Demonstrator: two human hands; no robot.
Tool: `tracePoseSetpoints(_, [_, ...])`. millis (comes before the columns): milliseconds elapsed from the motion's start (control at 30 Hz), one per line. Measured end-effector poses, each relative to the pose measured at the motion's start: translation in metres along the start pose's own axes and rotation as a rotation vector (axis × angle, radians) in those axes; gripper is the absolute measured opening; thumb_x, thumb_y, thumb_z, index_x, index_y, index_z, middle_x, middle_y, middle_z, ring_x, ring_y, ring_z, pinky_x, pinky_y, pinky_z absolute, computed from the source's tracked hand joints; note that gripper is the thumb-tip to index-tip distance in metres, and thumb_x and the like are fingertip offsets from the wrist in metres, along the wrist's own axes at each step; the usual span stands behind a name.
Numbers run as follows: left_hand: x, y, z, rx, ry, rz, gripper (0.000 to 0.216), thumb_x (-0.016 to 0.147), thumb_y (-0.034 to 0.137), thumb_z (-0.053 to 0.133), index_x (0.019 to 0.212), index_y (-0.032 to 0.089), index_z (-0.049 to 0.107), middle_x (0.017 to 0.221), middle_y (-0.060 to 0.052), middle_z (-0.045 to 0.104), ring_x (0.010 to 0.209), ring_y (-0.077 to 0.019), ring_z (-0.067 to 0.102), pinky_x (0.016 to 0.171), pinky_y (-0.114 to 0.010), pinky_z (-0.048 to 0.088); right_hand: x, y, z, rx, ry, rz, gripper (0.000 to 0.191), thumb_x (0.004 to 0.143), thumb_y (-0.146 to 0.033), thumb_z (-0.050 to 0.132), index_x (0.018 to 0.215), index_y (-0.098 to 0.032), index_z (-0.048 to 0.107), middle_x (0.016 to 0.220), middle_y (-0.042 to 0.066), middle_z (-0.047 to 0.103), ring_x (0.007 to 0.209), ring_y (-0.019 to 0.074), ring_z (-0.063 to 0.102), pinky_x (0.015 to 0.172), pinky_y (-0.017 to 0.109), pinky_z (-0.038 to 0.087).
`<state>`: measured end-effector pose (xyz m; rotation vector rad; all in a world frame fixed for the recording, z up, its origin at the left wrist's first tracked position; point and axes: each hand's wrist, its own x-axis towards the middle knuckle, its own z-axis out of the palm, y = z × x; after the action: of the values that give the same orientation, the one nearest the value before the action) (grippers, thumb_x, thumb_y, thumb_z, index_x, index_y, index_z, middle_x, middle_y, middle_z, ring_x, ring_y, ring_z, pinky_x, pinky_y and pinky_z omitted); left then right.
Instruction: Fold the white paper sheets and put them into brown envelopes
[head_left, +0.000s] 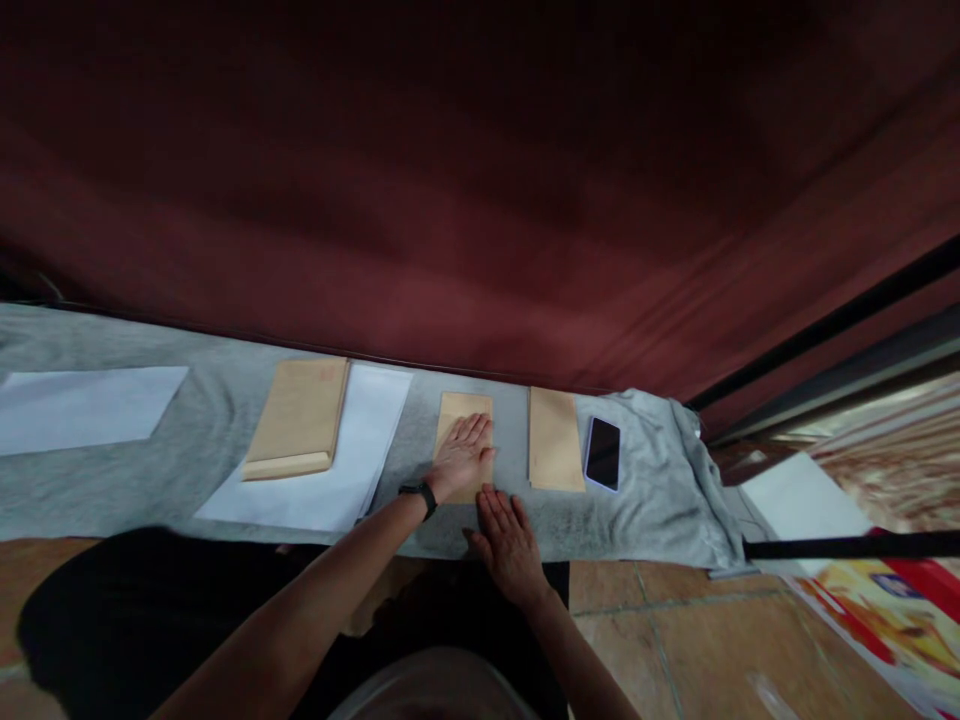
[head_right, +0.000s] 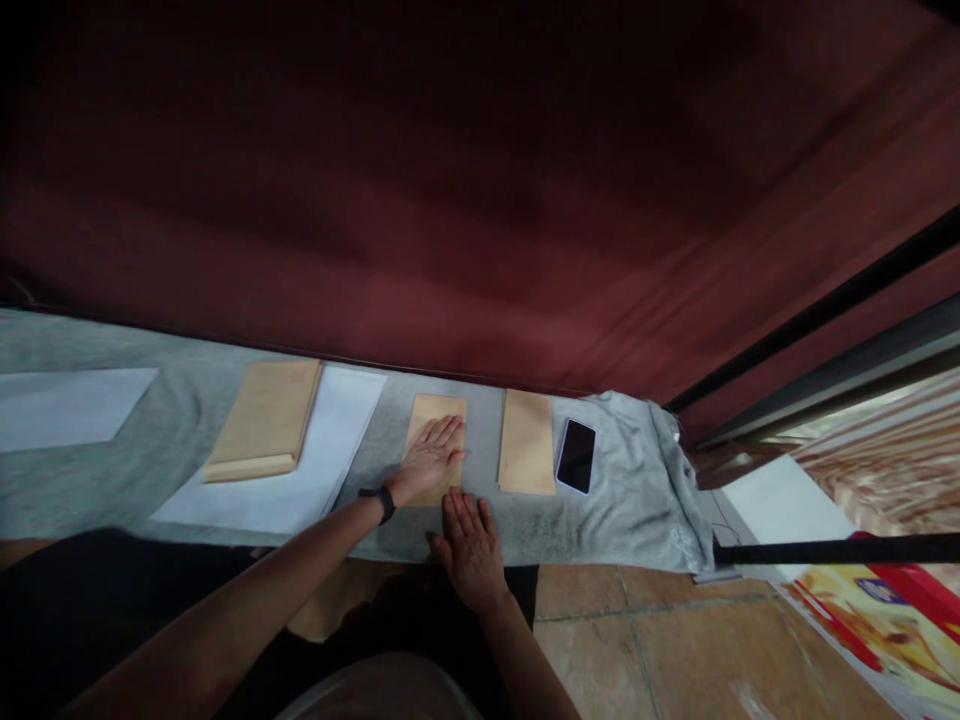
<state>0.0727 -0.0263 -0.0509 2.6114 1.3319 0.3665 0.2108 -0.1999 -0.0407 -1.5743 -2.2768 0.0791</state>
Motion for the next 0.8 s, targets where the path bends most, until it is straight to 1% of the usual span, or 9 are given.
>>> tracePoseSetpoints(100, [-0.013, -0.001, 0.002, 0.012, 0.005, 0.056, 0.06, 0.103, 0.037, 0.034, 0.155, 0.008, 0.039, 0.163, -0.015, 0.039, 0.154, -0.0261, 0.029, 0.127, -0.049, 0.021, 0.001, -0.001, 0.0, 0.018, 0.011, 0.016, 0.056, 0.106, -0.036, 0.05, 0.158, -0.02, 0.037, 0.154, 0.009, 0.053, 0.145, 0.0237, 0.047, 0.125, 0.047, 0.029])
tracePoseSetpoints(233, [-0.035, -0.001, 0.003, 0.03, 0.057, 0.094, 0.058, 0.102, 0.036, 0.037, 0.155, 0.012, 0.04, 0.161, -0.013, 0.043, 0.153, -0.024, 0.032, 0.127, -0.048, 0.022, 0.004, -0.004, 0.002, 0.03, 0.036, 0.073, 0.05, 0.106, -0.031, 0.047, 0.155, -0.022, 0.043, 0.152, 0.007, 0.055, 0.142, 0.0216, 0.05, 0.124, 0.045, 0.031])
tracePoseSetpoints(367, [-0.058, 0.001, 0.0, 0.043, 0.03, 0.144, 0.055, 0.103, 0.034, 0.038, 0.155, 0.015, 0.041, 0.161, -0.01, 0.044, 0.153, -0.0233, 0.032, 0.127, -0.047, 0.02, 0.007, -0.006, 0.009, 0.042, 0.084, 0.13, 0.044, 0.105, -0.023, 0.043, 0.148, -0.022, 0.052, 0.148, 0.007, 0.06, 0.139, 0.0196, 0.053, 0.122, 0.043, 0.033])
tracePoseSetpoints(467, [-0.079, 0.002, -0.004, 0.055, 0.015, 0.181, 0.054, 0.104, 0.037, 0.036, 0.155, 0.02, 0.041, 0.161, -0.007, 0.044, 0.152, -0.0242, 0.034, 0.127, -0.049, 0.02, 0.009, -0.006, 0.015, 0.032, 0.13, 0.183, 0.046, 0.101, -0.017, 0.043, 0.145, -0.023, 0.056, 0.144, 0.007, 0.063, 0.136, 0.0197, 0.055, 0.119, 0.041, 0.036])
tracePoseSetpoints(567, [-0.099, 0.004, -0.005, 0.076, 0.034, 0.214, 0.055, 0.104, 0.039, 0.037, 0.158, 0.023, 0.037, 0.161, -0.006, 0.044, 0.152, -0.0244, 0.034, 0.127, -0.051, 0.018, 0.013, -0.005, 0.019, 0.023, 0.145, 0.244, 0.047, 0.1, -0.018, 0.045, 0.146, -0.023, 0.055, 0.144, 0.008, 0.063, 0.134, 0.0216, 0.055, 0.115, 0.04, 0.039])
tracePoseSetpoints(667, [-0.117, 0.009, -0.002, 0.106, 0.067, 0.201, 0.056, 0.104, 0.038, 0.037, 0.159, 0.026, 0.034, 0.16, -0.006, 0.046, 0.151, -0.0261, 0.036, 0.126, -0.056, 0.017, 0.021, -0.006, 0.02, 0.031, 0.143, 0.342, 0.047, 0.098, -0.019, 0.047, 0.144, -0.022, 0.056, 0.142, 0.009, 0.062, 0.126, 0.0249, 0.058, 0.107, 0.04, 0.044])
tracePoseSetpoints(767, [-0.13, 0.015, 0.002, 0.138, 0.126, 0.13, 0.057, 0.103, 0.034, 0.035, 0.16, 0.027, 0.032, 0.158, -0.007, 0.047, 0.15, -0.0303, 0.038, 0.123, -0.065, 0.018, 0.033, -0.008, 0.018, 0.029, 0.157, 0.449, 0.046, 0.095, -0.017, 0.049, 0.139, -0.021, 0.059, 0.135, 0.011, 0.065, 0.117, 0.0286, 0.06, 0.101, 0.042, 0.047])
tracePoseSetpoints(800, [-0.134, 0.017, 0.004, 0.142, 0.145, 0.11, 0.058, 0.103, 0.034, 0.034, 0.161, 0.026, 0.031, 0.158, -0.008, 0.047, 0.15, -0.0312, 0.038, 0.123, -0.066, 0.019, 0.038, -0.009, 0.018, 0.03, 0.162, 0.471, 0.045, 0.093, -0.016, 0.05, 0.136, -0.022, 0.061, 0.132, 0.011, 0.067, 0.114, 0.0293, 0.061, 0.099, 0.043, 0.048])
